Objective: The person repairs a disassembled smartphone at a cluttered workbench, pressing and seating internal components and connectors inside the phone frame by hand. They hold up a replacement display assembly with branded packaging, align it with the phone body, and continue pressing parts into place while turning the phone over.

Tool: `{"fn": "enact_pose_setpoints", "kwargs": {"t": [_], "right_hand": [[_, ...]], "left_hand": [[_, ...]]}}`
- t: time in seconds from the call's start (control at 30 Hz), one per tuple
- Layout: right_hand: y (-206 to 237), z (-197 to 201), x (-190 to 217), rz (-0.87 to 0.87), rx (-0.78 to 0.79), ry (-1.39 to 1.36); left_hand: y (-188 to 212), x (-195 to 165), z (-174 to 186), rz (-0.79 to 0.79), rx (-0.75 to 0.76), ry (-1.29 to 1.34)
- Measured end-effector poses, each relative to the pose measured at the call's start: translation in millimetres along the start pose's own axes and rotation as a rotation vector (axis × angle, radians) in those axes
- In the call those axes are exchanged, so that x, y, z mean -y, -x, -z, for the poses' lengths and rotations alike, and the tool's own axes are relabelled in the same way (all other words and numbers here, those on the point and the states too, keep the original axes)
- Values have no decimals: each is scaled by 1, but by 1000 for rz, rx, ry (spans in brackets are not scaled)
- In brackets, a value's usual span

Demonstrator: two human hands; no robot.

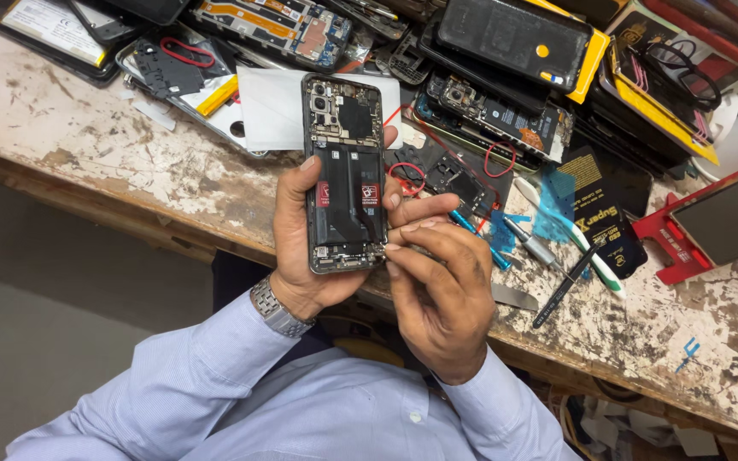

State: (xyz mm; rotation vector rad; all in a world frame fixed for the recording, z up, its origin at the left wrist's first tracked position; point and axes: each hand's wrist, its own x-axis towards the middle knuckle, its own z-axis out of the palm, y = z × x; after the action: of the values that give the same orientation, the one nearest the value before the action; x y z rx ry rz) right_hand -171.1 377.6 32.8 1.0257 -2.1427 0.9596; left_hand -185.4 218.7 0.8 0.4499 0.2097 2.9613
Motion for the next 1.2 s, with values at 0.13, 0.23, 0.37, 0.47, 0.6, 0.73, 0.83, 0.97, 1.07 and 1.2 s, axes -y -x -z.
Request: {"fn": "enact_pose_setpoints", "kwargs": {"t": [0.13, 0.23, 0.37, 0.47, 0.6, 0.73, 0.83, 0.97, 1.07, 1.2], "right_hand": [[-2, 3, 1, -23, -18, -29], [-2, 5, 5, -30, -14, -23], [-5, 5, 9, -36, -25, -18], [-6, 5, 11, -46, -24, -44], [-6, 5, 12, -43, -17, -42], [-4, 7, 10, -16, -2, -37], [-3, 8, 7, 37, 28, 6], [-2, 10, 7, 99, 66, 60], [-5, 17, 7, 96, 47, 36], [-11, 33, 10, 65, -14, 9]], "left_hand": [[0, 2, -1, -5, -7, -34], [1, 2, -2, -3, -14, -37], [4, 1, -4, 2, 3, -30], [5, 0, -4, 10, 17, -32], [5, -1, -3, 15, 34, -25], [5, -1, -3, 23, 41, -9], [4, 0, -3, 37, 38, 18], [0, 1, -4, 24, 49, -12], [-2, 3, -7, 11, 51, -44], [0, 10, -14, -41, 10, -173]]}}
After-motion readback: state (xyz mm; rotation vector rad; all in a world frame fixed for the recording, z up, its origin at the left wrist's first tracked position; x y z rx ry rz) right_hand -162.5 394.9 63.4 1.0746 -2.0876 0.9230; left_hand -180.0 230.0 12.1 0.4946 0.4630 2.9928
